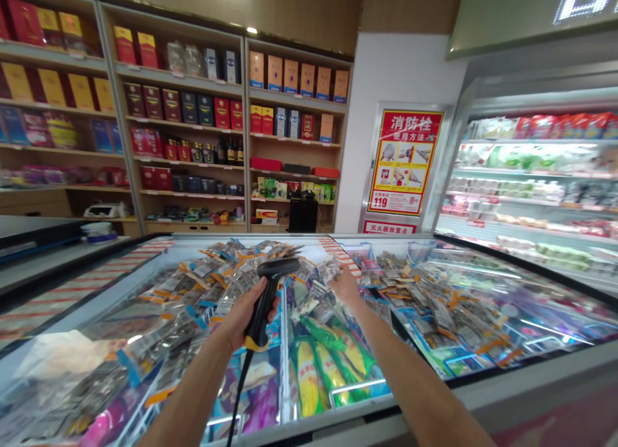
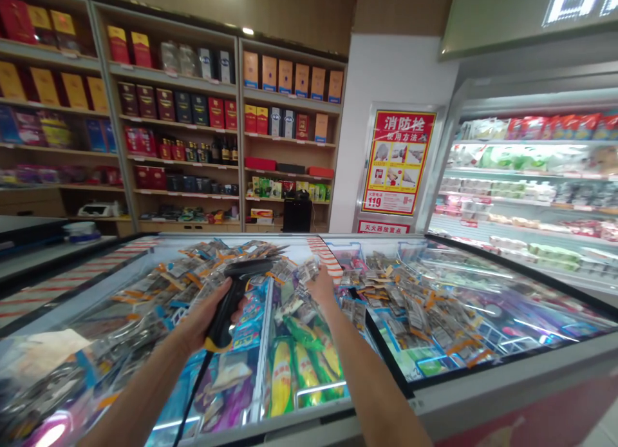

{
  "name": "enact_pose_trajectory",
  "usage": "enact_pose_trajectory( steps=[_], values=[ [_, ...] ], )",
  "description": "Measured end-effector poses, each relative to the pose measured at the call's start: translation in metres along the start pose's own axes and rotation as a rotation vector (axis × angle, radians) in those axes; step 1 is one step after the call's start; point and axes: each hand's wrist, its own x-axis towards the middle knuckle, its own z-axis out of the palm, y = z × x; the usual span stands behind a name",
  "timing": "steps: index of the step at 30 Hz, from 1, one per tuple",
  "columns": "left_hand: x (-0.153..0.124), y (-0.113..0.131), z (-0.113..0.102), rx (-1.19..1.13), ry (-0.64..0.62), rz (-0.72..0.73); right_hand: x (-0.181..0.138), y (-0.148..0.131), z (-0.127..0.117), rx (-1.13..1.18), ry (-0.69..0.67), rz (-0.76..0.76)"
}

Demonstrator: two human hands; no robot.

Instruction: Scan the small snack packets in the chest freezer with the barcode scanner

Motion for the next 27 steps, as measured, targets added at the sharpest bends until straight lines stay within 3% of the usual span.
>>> enact_pose_trajectory(
  steps=[7,11,27],
  values=[
    [0.006,0.000,0.030,-0.011,-0.104,-0.018,-0.024,0.031,-0.030,0.392,0.237,-0.078],
    [0.008,-0.001,0.041,-0.030,-0.151,-0.022,-0.028,0.038,-0.027,0.403,0.305,-0.102],
    [-0.003,-0.008,0.037,-0.095,-0.228,-0.095,-0.031,0.038,-0.030,0.307,0.341,-0.105]
  ],
)
